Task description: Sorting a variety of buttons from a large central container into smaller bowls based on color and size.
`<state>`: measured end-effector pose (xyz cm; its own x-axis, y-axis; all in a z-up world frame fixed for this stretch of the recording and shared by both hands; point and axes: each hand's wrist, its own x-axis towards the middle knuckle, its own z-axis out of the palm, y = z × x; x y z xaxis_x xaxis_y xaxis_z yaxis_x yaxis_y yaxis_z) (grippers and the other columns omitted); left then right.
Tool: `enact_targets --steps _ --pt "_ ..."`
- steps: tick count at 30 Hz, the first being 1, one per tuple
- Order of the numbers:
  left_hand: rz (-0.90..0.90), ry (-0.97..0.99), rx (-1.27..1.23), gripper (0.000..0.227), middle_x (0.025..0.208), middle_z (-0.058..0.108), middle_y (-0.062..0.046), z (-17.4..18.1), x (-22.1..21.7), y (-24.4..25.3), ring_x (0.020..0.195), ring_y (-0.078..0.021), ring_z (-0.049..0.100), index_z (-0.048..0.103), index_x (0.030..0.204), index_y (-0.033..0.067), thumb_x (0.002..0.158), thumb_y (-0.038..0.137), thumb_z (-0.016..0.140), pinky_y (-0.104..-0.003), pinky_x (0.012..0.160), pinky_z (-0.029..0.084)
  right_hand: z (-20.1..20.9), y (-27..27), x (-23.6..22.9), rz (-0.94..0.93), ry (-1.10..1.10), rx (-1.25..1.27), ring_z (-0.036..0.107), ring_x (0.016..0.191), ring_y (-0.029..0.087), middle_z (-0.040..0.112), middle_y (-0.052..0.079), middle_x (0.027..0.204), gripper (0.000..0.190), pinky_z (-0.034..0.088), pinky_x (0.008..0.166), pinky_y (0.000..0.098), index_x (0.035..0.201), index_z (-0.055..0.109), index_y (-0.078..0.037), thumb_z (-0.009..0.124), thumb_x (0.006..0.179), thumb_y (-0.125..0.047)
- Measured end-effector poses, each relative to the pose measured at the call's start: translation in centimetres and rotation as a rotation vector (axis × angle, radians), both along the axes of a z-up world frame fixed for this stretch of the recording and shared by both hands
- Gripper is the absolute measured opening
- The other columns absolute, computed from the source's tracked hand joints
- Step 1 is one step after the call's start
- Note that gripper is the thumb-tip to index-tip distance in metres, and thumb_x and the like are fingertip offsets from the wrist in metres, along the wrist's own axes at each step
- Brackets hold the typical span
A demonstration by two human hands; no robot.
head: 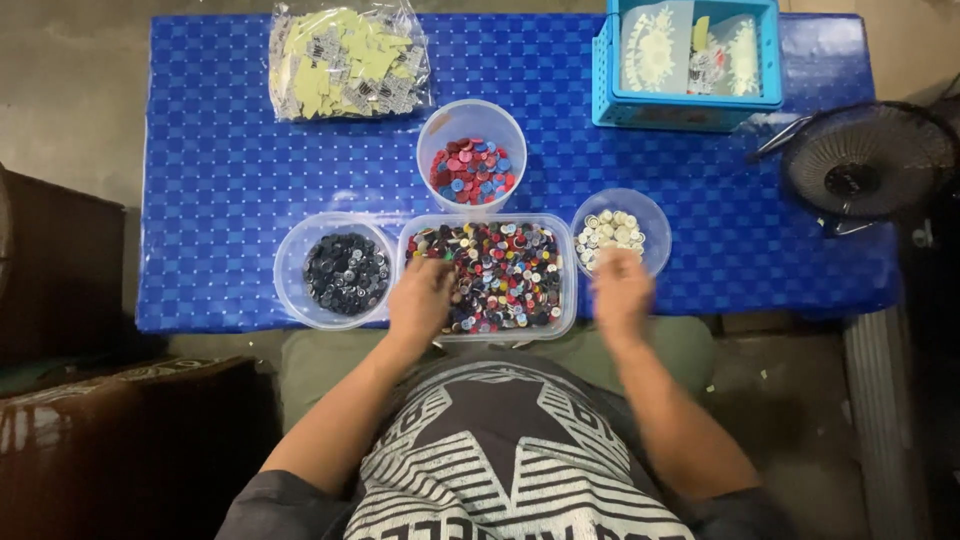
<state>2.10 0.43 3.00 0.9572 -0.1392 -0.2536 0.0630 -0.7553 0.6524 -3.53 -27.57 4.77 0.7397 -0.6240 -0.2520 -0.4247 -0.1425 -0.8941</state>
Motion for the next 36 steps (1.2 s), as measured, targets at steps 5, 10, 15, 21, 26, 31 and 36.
enact_targets --steps 5,10,15,21,26,31,36 --pt "-0.031 -0.414 0.224 0.024 0.098 0.065 -0.004 -5.8 0.9 1.3 0.088 -0.0285 0.071 0.072 0.107 0.0177 0.086 0.029 0.074 -0.038 0.072 0.060 -0.7 -5.7 -0.2 0.050 -0.107 -0.506 0.071 0.090 0.041 0.073 0.026 0.102 0.031 0.055 0.078 0.0484 0.130 0.070 -0.002 0.064 0.101 -0.010" --pt "-0.121 -0.382 0.260 0.046 0.100 0.065 -0.015 -1.3 1.2 -1.6 0.096 -0.0371 0.067 0.072 0.110 0.0080 0.078 0.038 0.083 -0.046 0.076 0.061 -1.2 -2.0 -0.6 0.113 -0.214 -0.674 0.072 0.087 0.040 0.074 0.020 0.090 0.016 0.056 0.075 0.0459 0.105 0.077 -0.004 0.065 0.095 -0.006" --pt "-0.221 -0.382 0.329 0.057 0.104 0.060 -0.014 -4.6 -0.1 -3.0 0.094 -0.0387 0.069 0.066 0.108 0.0097 0.065 0.037 0.090 -0.047 0.071 0.063 -6.5 1.4 -3.0 0.368 -0.377 -0.649 0.073 0.081 0.025 0.077 0.005 0.089 0.016 0.057 0.075 0.0347 0.103 0.080 -0.014 0.074 0.090 -0.008" --pt "0.055 -0.005 -0.028 0.025 0.102 0.065 -0.011 -6.0 1.1 -1.9 0.092 -0.0376 0.072 0.068 0.105 0.0138 0.085 0.027 0.076 -0.047 0.079 0.060 -4.8 3.9 -3.2 0.568 -0.413 -0.524 0.072 0.076 0.026 0.073 0.004 0.082 0.014 0.057 0.070 0.0357 0.104 0.080 -0.013 0.071 0.093 -0.011" --pt "0.493 0.386 -0.686 0.024 0.088 0.071 -0.009 1.9 0.6 -1.9 0.073 -0.0177 0.064 0.074 0.110 0.0082 0.091 0.017 0.063 -0.032 0.068 0.055 -4.8 4.1 -3.1 0.579 -0.406 -0.504 0.073 0.077 0.023 0.071 0.002 0.080 0.013 0.058 0.071 0.0327 0.104 0.080 -0.013 0.070 0.096 -0.015" --pt "0.525 0.850 -1.544 0.053 0.130 0.063 -0.028 -2.8 0.4 -0.1 0.108 -0.0388 0.071 0.054 0.135 0.0015 0.102 0.042 0.045 -0.050 0.086 0.062 -2.7 4.8 -3.0 0.590 -0.400 -0.524 0.071 0.073 0.025 0.068 0.004 0.077 0.011 0.057 0.068 0.0343 0.102 0.079 -0.010 0.070 0.096 -0.012" --pt "0.454 0.889 -1.588 0.067 0.131 0.065 -0.027 -2.0 0.0 0.0 0.111 -0.0353 0.071 0.053 0.138 0.0002 0.102 0.055 0.042 -0.049 0.090 0.061 -3.6 5.3 -2.1 0.639 -0.409 -0.455 0.071 0.077 0.028 0.069 0.005 0.083 0.015 0.058 0.071 0.0374 0.107 0.078 -0.013 0.072 0.093 -0.013"
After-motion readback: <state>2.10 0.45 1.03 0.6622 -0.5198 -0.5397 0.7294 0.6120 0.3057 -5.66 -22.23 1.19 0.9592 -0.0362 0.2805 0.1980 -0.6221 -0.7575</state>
